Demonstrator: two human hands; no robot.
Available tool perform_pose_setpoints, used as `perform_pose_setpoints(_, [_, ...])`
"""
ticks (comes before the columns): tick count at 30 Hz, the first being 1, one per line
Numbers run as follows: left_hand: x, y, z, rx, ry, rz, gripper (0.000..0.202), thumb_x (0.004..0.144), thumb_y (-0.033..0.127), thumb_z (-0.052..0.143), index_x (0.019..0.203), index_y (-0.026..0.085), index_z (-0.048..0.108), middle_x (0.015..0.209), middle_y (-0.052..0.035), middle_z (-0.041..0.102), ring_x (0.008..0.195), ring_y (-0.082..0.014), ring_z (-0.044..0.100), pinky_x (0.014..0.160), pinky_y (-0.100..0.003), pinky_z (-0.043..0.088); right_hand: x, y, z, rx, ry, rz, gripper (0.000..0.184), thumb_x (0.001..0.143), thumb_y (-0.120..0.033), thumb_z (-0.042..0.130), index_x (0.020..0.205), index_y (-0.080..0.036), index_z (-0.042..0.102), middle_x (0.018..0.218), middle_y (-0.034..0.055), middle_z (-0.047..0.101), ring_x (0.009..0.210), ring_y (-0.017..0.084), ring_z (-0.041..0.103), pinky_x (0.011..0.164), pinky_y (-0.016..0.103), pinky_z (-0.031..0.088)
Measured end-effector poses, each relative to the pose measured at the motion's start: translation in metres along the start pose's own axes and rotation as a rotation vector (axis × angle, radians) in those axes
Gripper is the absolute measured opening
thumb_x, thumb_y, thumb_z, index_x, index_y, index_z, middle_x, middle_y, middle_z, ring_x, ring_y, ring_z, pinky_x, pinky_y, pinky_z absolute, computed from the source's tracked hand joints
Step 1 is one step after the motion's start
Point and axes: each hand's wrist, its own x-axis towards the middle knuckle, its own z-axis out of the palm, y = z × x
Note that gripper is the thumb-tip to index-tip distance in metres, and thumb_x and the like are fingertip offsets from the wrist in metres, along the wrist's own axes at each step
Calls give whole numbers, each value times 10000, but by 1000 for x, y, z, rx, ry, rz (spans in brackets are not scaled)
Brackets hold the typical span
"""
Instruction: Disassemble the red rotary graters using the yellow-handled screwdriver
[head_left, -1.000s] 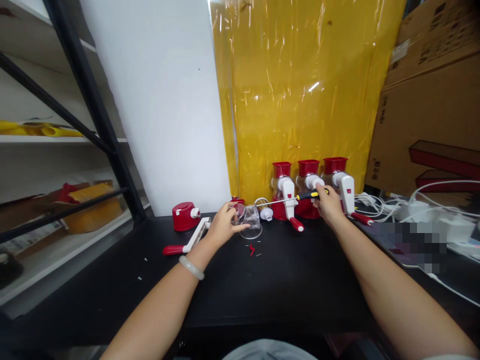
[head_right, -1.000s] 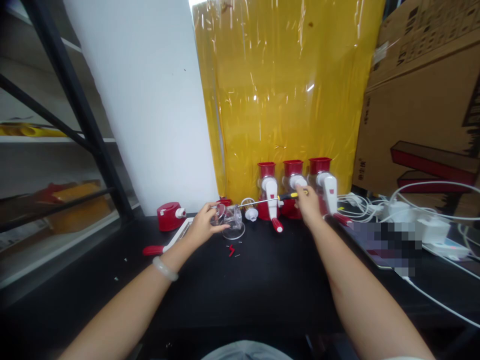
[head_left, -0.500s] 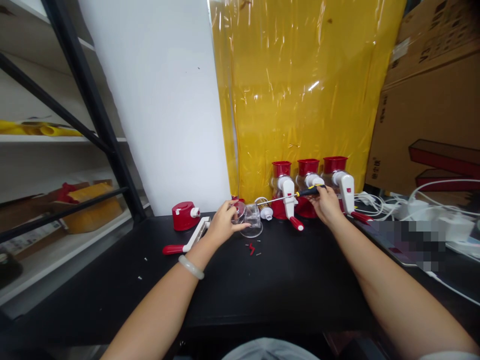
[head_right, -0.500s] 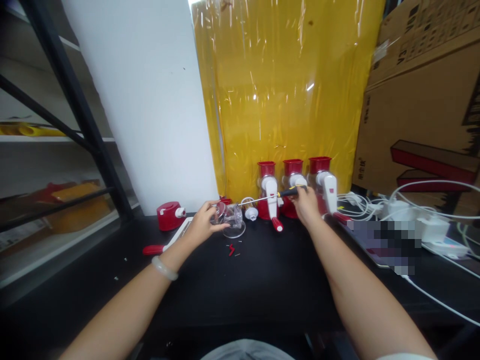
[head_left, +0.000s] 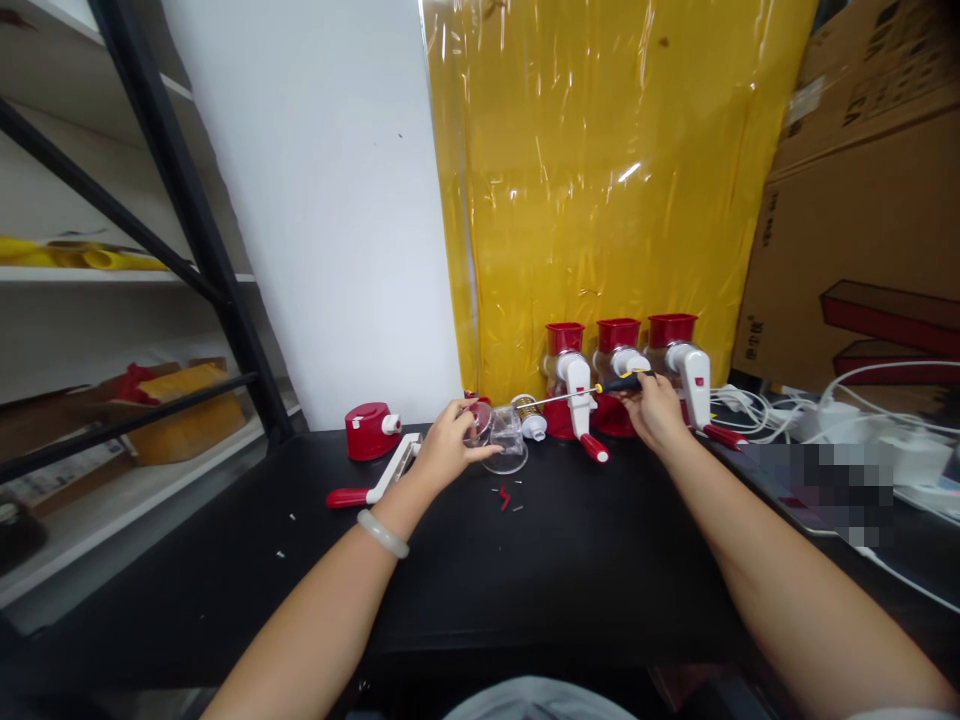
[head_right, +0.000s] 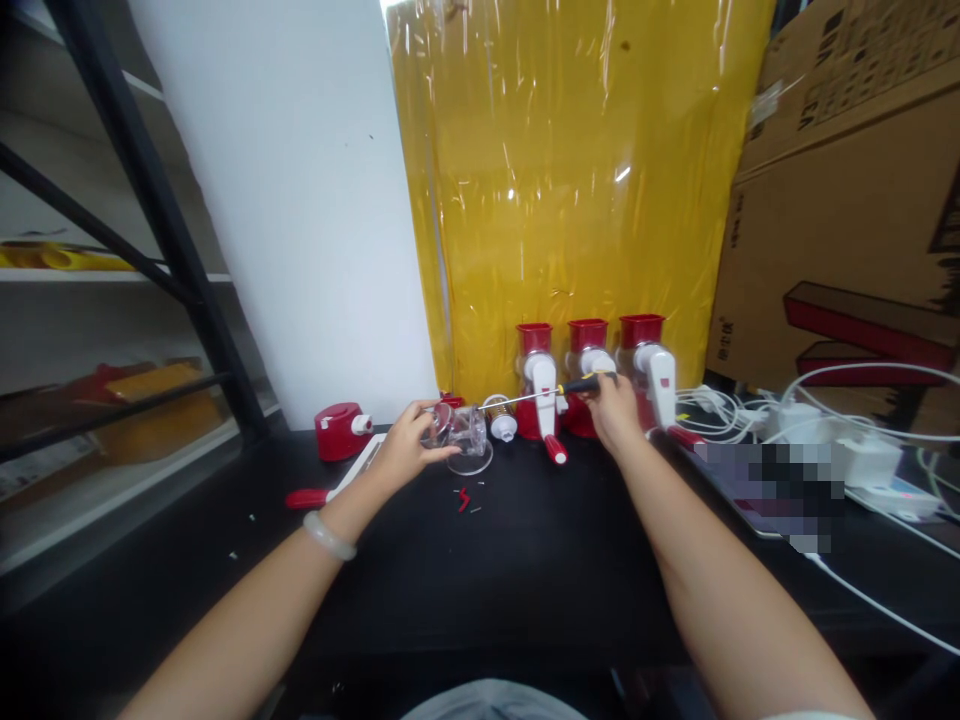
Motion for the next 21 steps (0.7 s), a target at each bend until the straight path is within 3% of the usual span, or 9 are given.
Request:
perform_pose_setpoints(8, [-1, -1, 0, 8, -6, -24, 392, 736, 425, 805, 728, 199, 486, 1195, -132, 578, 1201, -303, 578, 944, -451, 514, 1, 0, -1, -19, -17, -24, 288, 668, -338, 754, 787, -219, 520, 695, -52, 565, 612, 106, 558, 584, 253, 520])
perform_pose_setpoints(14, [-1, -5, 2, 25, 4, -34, 395, 742, 434, 797, 708, 199, 481, 1199, -132, 577, 1172, -303, 597, 924, -459, 530, 2, 1, -1, -100, 8, -94, 391, 637, -393, 767, 897, -224, 530, 760, -34, 575, 608, 114, 576, 532, 243, 479])
perform_pose_setpoints(21, [-2, -7, 0, 24, 19, -70, 388, 739, 423, 799, 705, 198, 485, 1219, -136, 565, 1182, -311, 591, 929, -464, 532, 0, -8, -9, -139, -68, -97, 274, 654, -411, 730, 799, -226, 588, 806, -17, 604, 702, 148, 595, 580, 289, 524])
